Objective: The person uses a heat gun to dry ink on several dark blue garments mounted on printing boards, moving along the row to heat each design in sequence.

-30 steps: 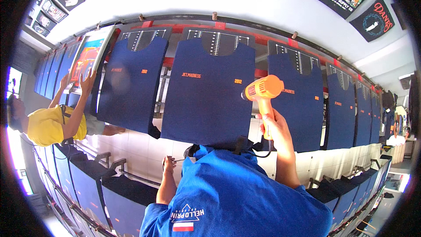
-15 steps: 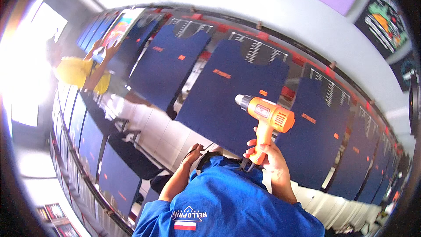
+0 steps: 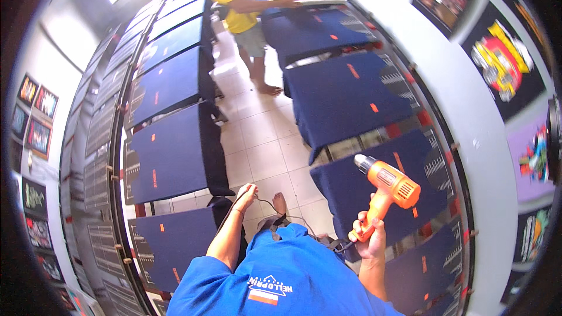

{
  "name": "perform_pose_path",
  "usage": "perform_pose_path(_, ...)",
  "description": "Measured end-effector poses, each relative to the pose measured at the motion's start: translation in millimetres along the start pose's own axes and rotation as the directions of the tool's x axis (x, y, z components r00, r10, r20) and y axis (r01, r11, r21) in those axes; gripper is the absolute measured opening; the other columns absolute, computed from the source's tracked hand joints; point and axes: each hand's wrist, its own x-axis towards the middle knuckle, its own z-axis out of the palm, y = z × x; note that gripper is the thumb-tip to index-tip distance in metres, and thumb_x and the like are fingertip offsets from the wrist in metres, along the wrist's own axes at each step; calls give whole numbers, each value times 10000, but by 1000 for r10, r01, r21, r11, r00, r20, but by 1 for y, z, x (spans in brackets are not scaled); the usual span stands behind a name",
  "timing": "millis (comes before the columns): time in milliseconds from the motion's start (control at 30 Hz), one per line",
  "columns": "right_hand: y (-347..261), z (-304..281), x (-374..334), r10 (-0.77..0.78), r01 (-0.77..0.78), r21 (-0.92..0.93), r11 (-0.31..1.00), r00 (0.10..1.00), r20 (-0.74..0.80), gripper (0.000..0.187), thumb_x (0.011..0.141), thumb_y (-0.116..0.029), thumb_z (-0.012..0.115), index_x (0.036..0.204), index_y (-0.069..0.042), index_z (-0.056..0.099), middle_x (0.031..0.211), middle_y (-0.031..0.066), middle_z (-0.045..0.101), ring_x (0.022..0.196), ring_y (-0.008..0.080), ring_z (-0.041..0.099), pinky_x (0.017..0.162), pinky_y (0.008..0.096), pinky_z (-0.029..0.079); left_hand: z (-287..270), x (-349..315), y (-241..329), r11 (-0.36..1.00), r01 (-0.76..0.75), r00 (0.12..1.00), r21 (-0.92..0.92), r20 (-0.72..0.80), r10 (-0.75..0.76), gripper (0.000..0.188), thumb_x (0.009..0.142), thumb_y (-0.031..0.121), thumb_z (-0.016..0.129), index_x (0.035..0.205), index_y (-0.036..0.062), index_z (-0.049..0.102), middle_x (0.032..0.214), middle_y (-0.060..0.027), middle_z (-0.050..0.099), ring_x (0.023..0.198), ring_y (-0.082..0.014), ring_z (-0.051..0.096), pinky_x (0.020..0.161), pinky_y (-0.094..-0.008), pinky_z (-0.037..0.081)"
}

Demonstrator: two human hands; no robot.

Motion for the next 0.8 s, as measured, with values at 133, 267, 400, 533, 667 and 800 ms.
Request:
perform_pose_path(133, 39, 57, 68, -34, 30, -50, 998, 996, -85, 653, 891, -322, 637, 1447, -262, 300, 968, 13, 548, 686, 123, 546, 528, 334, 479, -41, 36, 24, 999, -25, 997, 44, -75, 28, 337, 944, 347, 573, 1061, 40, 642, 938, -54, 674, 794, -139, 626, 700, -291, 512)
perform_pose_path(267, 67, 96, 127, -17, 11, -50, 999, 992, -128, 536, 889, -321, 632, 1357, -238, 385, 954, -13, 534, 689, 105, 525, 515, 305, 456, -89, 49, 74, 960, -62, 962, 271, -238, 130, 369, 925, 356, 584, 1010, 4, 651, 968, -164, 658, 914, -257, 638, 812, -377, 506)
perform_pose_path(400, 85, 161, 170, -153, 139, -96, 986, 976, -152, 366, 879, -327, 644, 1164, -181, 466, 902, -27, 513, 649, 95, 504, 514, 293, 440, -126, 61, 132, 914, -187, 866, 359, -378, 326, 327, 927, 318, 602, 984, 3, 665, 1032, -195, 618, 970, -340, 616, 868, -413, 485)
perform_pose_path(533, 91, 163, 216, -213, 196, -121, 973, 967, -141, 302, 890, -327, 635, 1070, -136, 486, 929, -20, 523, 682, 105, 510, 552, 313, 445, -159, 87, 159, 826, -271, 742, 494, -440, 506, 231, 901, 244, 632, 905, 15, 668, 964, -158, 621, 915, -324, 606, 836, -405, 481)
perform_pose_path(667, 70, 180, 260, -408, 336, -293, 895, 883, -232, 280, 912, -289, 607, 1105, -142, 468, 923, 2, 529, 716, 108, 535, 543, 307, 464, -178, 120, 180, 685, -277, 557, 674, -469, 686, 172, 861, 209, 644, 857, 39, 673, 920, -145, 621, 959, -345, 565, 880, -454, 434)
perform_pose_path(800, 29, 189, 304, -471, 334, -452, 827, 850, -233, 359, 903, -192, 622, 1219, -131, 464, 938, 35, 571, 666, 92, 550, 452, 249, 466, -194, 158, 187, 664, -68, 595, 744, -504, 626, 377, 920, 275, 594, 1216, 41, 591, 1371, -219, 475, 1280, -378, 433, 1069, -481, 335)
